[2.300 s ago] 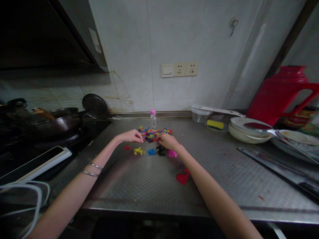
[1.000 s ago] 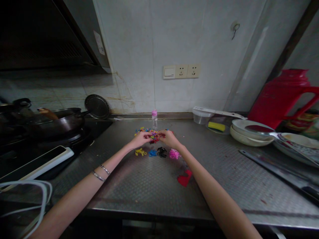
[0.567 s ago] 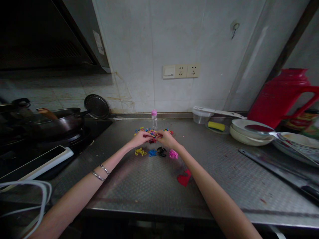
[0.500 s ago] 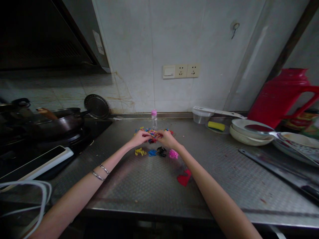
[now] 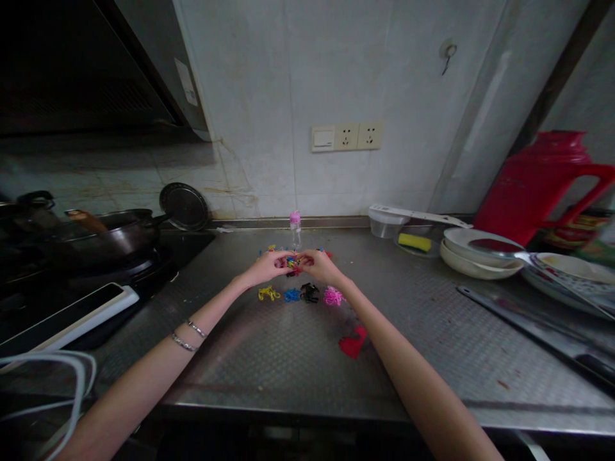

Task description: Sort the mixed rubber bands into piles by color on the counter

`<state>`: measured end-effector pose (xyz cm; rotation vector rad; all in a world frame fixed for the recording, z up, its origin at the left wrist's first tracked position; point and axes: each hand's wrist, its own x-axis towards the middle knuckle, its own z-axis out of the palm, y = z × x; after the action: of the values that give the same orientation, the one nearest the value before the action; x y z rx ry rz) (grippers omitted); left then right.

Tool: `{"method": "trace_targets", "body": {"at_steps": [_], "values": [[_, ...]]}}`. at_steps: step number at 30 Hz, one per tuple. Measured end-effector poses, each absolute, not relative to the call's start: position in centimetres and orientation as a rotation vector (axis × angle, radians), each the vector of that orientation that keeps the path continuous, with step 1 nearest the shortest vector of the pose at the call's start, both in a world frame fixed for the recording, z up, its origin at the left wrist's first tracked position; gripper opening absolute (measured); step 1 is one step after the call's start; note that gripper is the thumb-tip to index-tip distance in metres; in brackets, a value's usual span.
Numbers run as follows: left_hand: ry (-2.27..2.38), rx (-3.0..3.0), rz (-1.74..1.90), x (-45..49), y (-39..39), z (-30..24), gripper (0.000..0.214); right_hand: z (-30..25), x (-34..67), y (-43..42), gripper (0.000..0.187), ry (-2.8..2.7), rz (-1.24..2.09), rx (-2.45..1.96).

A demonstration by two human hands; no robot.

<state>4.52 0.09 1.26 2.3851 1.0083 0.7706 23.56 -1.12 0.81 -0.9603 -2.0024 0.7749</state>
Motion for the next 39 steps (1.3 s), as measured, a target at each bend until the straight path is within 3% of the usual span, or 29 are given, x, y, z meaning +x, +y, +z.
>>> {"method": "trace_targets", "body": {"at_steps": [7, 13, 19, 30, 39], "values": [[1.060, 2.475, 0.728, 4.6, 0.1, 1.2, 0.023, 0.4, 23.4, -0.8, 0.026, -2.009, 0.815, -0.907], [1.037, 2.443, 0.693, 4.4, -0.3, 2.1, 0.020, 0.7, 23.3, -1.0, 0.029, -2.003, 0.817, -0.931], [1.091, 2.362, 0.608, 3.1, 0.1, 3.4, 0.021, 0.5, 24.3, -0.5, 0.034, -1.993, 0.692, -1.048], [1.299, 2.280, 0.185, -4.9, 0.3, 4.6, 0.024, -0.6, 27.4, 1.3, 0.029, -2.002, 0.791, -1.150], [1.301, 2.149, 0.025, -6.7, -0.6, 4.9, 0.031, -0.4, 29.1, 1.9, 0.029, -2.005, 0.552, -1.234]]}}
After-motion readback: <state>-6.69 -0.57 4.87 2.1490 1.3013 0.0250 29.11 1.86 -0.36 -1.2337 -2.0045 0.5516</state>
